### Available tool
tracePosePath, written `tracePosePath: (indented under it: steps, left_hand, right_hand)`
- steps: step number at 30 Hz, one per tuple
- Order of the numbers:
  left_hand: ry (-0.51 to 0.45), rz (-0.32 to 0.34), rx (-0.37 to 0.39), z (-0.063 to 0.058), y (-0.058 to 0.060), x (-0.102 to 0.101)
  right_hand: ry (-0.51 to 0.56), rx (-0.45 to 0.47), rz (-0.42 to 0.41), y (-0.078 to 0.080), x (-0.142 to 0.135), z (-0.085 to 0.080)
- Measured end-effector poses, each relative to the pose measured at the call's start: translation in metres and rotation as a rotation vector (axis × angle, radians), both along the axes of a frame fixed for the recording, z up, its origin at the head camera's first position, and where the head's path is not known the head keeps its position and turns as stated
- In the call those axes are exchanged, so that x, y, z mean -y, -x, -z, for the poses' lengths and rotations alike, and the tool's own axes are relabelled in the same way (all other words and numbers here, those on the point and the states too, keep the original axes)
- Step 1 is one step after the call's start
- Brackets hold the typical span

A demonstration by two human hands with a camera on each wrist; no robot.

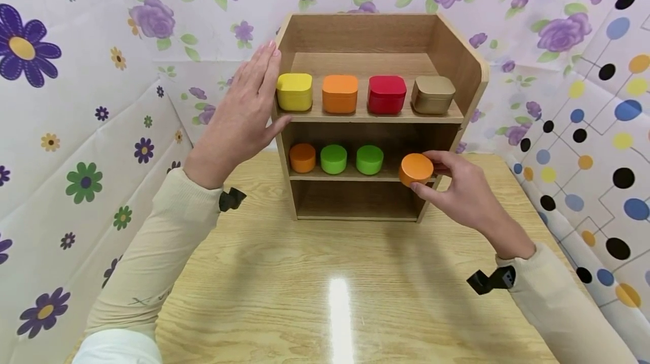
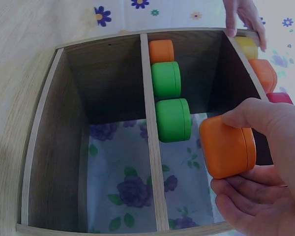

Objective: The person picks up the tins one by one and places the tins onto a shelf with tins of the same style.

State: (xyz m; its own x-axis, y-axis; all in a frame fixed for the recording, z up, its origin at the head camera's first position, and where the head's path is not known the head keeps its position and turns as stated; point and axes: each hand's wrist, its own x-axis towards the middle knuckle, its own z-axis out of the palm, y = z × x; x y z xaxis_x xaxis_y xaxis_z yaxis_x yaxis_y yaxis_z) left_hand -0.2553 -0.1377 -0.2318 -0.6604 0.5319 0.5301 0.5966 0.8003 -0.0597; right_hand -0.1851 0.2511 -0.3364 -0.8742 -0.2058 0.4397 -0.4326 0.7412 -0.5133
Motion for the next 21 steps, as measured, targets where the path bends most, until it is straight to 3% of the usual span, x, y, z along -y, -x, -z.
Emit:
tracePosePath:
  steps: [21]
  left_hand:
    - [-0.007,0.012,-0.005,0.000,0.000,0.001]
  right_hand:
    - [0.071,-0.006,0.130,0.021,0.020,0.014]
